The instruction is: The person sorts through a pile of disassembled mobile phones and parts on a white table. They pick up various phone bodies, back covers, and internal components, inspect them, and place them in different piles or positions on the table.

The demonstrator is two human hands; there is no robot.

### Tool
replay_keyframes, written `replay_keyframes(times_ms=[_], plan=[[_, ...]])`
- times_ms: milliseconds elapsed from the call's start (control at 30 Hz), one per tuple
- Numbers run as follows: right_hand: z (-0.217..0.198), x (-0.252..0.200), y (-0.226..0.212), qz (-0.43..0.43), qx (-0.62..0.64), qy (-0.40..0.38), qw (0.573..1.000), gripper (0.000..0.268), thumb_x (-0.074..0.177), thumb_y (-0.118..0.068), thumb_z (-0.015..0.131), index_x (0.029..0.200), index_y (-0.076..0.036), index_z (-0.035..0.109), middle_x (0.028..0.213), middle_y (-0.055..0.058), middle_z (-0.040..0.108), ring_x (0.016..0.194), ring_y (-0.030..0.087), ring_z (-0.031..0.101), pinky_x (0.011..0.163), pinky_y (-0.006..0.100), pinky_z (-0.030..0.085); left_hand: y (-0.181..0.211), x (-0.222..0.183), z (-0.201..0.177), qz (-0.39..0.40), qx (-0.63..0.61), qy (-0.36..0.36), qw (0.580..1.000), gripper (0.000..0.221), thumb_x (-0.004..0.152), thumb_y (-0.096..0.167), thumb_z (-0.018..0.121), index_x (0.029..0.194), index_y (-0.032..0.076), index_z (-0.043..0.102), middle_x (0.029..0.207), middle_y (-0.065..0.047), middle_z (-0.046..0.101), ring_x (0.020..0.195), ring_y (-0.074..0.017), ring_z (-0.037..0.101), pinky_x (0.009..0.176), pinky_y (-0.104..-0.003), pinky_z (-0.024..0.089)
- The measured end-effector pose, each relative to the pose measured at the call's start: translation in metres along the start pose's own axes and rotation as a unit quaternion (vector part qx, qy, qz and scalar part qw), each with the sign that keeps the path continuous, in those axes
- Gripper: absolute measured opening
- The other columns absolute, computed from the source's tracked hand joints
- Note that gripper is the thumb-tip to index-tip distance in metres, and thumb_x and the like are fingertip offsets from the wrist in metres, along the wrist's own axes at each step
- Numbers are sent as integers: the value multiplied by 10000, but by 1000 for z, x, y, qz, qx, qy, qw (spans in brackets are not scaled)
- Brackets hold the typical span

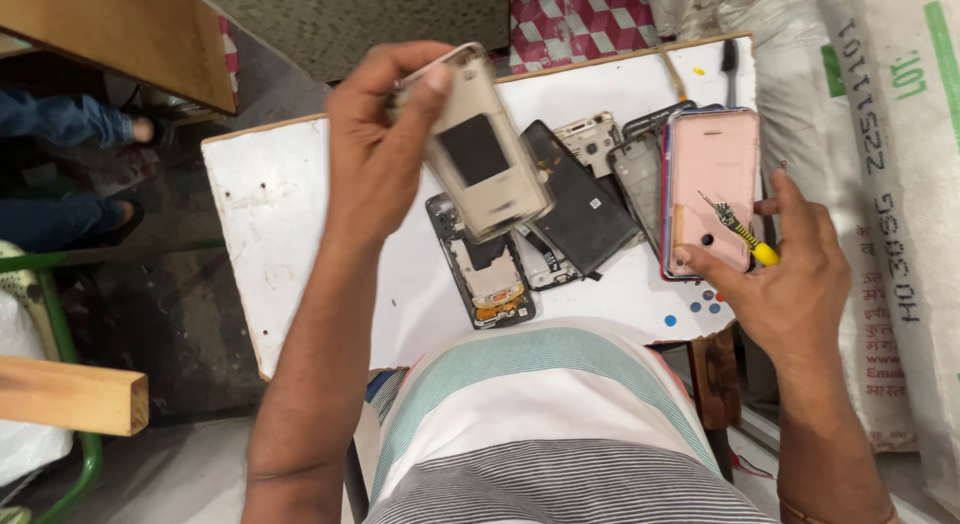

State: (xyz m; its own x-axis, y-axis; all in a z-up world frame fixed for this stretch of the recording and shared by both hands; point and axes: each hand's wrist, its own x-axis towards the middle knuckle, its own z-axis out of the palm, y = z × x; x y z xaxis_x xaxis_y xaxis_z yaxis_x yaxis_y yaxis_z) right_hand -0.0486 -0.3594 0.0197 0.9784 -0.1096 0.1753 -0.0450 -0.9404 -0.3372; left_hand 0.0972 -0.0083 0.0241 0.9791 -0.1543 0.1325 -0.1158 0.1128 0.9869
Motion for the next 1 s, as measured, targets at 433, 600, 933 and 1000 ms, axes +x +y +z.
replay_keyframes(times_ms=[433,600,933,1000], plan=[[42,5,20,180,451,-50,872,666,872,-196,824,1438,-2,531,1189,136,685,1011,171,699,819,320,586,-36,-80,-166,-106,186,202,956,204,958,89,842,1109,-5,743,865,-10,699,740,-77,590,643,-246,470],[45,5,47,231,517,-59,822,612,877,-168,805,1409,-11,548,1183,120,689,1009,167,702,834,322,592,-67,-45,-174,-38,320,130,938,427,918,210,883,1269,48,703,1127,-108,712,947,-172,648,769,-310,577],[45,23,39,248,558,-107,784,507,887,-114,767,1352,-28,581,1173,87,697,1007,158,709,863,325,602,-42,-108,-137,-183,526,91,826,915,647,397,935,1439,149,548,1395,-106,562,1321,-355,490,1066,-544,423],[45,29,28,238,573,-123,775,488,889,-103,759,1340,-31,588,1170,81,699,1007,157,710,869,325,604,-39,-112,-143,-151,530,41,834,765,763,331,904,1446,235,573,1554,-49,493,1433,-322,422,1121,-567,359]])
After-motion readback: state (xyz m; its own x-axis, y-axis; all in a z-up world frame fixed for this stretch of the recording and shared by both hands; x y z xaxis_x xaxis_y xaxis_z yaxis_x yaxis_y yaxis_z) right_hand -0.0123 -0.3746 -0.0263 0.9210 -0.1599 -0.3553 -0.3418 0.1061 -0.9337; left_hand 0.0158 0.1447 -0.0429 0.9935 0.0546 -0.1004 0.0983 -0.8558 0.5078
